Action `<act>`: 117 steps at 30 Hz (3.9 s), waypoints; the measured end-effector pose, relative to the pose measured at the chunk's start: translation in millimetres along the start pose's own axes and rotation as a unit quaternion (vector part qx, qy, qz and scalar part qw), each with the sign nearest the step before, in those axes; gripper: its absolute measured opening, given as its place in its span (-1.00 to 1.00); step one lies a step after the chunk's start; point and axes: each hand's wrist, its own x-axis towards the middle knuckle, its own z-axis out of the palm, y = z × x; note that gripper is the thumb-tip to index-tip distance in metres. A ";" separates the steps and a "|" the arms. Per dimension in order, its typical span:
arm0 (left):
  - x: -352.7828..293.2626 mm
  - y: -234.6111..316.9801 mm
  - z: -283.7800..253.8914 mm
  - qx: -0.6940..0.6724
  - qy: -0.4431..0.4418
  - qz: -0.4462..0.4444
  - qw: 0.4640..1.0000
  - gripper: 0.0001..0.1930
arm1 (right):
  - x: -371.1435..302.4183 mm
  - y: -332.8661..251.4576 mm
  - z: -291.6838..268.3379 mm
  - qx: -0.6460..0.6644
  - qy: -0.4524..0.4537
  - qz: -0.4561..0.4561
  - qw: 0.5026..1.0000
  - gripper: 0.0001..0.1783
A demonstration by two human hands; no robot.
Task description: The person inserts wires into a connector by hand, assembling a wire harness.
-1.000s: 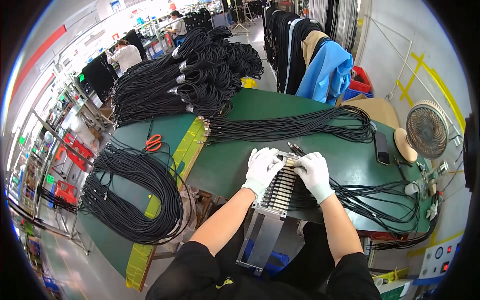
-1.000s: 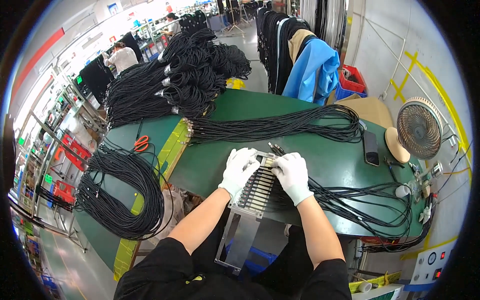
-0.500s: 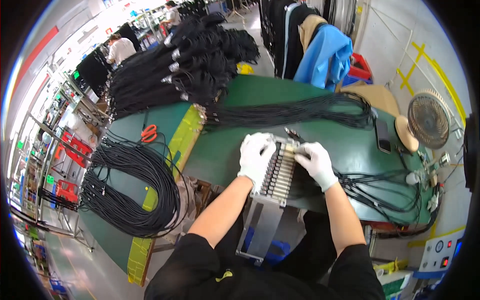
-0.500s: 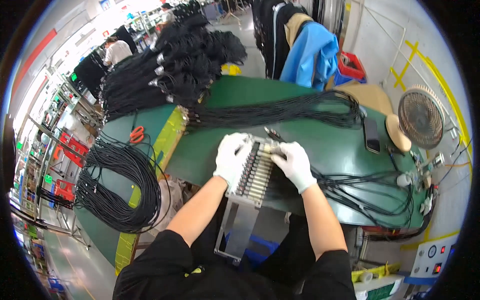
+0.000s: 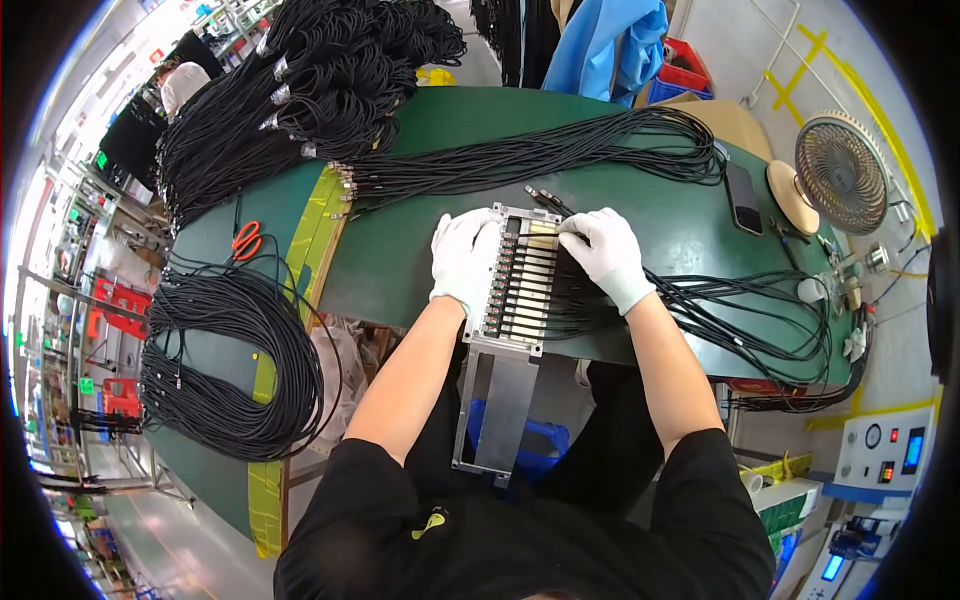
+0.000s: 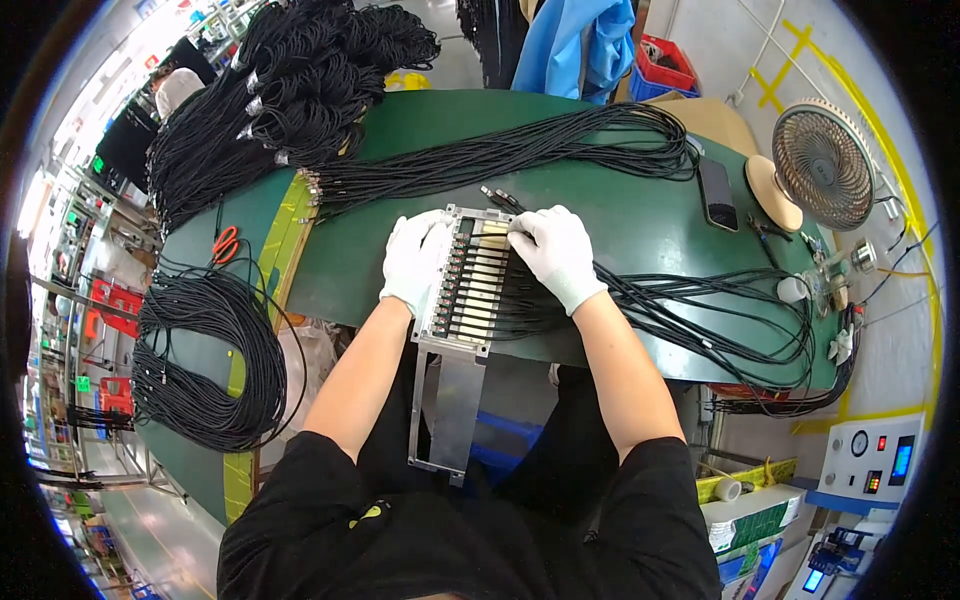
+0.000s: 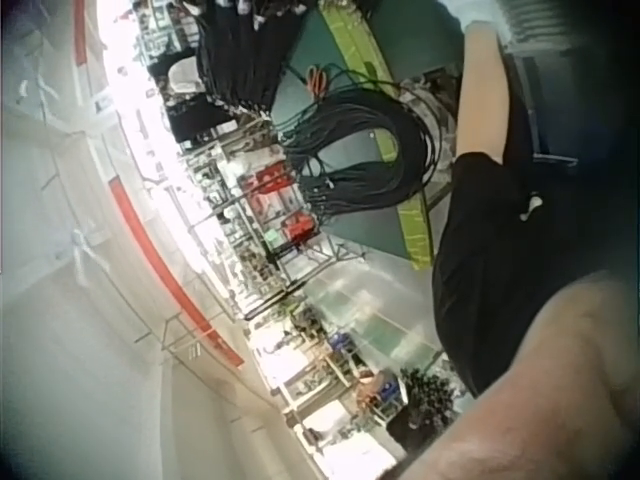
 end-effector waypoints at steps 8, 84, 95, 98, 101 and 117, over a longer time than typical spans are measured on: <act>-0.1 -6.1 2.1 0.014 -0.005 0.001 1.000 -0.77 | 3.3 -6.7 -0.1 -0.010 -0.001 -0.009 1.000 -0.90; 12.3 -9.5 0.1 0.018 -0.014 0.008 1.000 -0.74 | 10.8 10.5 -3.7 -0.005 -0.021 -0.028 0.999 -0.88; 25.7 8.3 -11.7 0.109 -0.146 0.062 0.981 -0.72 | 16.4 3.3 3.2 -0.006 0.008 -0.073 0.997 -0.90; 4.3 2.5 19.0 0.177 -0.094 0.176 0.964 -0.57 | 7.2 13.8 7.1 -0.043 -0.019 -0.038 0.998 -0.88; 5.7 22.3 5.4 0.203 -0.154 0.126 0.959 -0.58 | 8.3 6.7 -2.7 -0.035 -0.011 0.004 0.999 -0.85; 16.0 3.3 6.7 0.024 -0.106 0.031 0.994 -0.71 | 19.2 9.4 -2.3 0.004 0.023 -0.033 0.999 -0.92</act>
